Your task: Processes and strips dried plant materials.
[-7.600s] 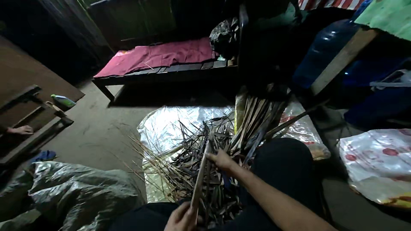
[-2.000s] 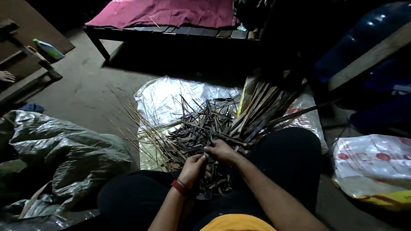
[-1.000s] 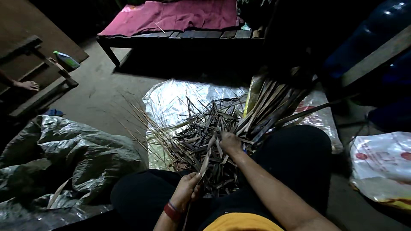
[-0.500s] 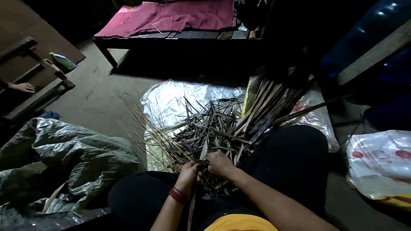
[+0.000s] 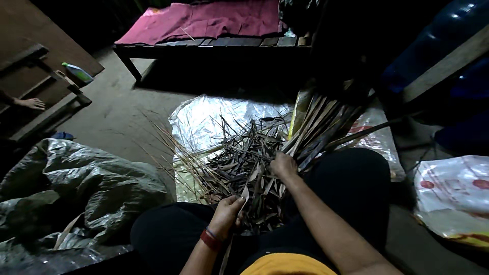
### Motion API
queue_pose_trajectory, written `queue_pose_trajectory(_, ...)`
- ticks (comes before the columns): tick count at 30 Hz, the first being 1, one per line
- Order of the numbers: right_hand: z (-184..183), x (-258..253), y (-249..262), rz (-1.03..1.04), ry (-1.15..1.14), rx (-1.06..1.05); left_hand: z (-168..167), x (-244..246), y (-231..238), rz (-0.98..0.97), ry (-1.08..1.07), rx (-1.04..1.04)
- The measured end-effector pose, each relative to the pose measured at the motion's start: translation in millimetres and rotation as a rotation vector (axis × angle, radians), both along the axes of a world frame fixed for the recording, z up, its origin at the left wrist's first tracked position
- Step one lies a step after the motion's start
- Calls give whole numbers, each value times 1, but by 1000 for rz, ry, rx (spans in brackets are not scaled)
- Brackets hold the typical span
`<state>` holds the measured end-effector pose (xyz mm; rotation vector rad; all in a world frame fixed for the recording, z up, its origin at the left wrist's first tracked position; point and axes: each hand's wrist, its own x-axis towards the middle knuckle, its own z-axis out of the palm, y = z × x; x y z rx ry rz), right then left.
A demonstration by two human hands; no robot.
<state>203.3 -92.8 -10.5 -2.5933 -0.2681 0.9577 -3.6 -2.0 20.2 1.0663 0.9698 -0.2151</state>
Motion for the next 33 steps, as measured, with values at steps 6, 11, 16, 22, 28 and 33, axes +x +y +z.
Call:
queue_pose_trajectory(6, 12, -33, -3, 89, 469, 390, -7, 14, 5, -47, 28, 86)
queue_pose_trajectory(11, 21, -31, 8, 86, 467, 550, -4, 2, 12, -119, -35, -12)
queue_pose_trajectory(16, 2, -20, 7, -169, 515, 699, 4, -17, 15, -72, 9, 61)
queue_pose_trajectory(22, 6, -73, 0, 592, 188, 342, -2, 0, 17, 45, 82, 108)
queue_pose_trajectory(28, 12, -91, 4, 681, -122, 166, -4, 4, 10, 56, 26, 121)
queue_pose_trajectory(33, 0, -94, 3, 631, -302, 246, -4, 3, 8, 86, 29, 88)
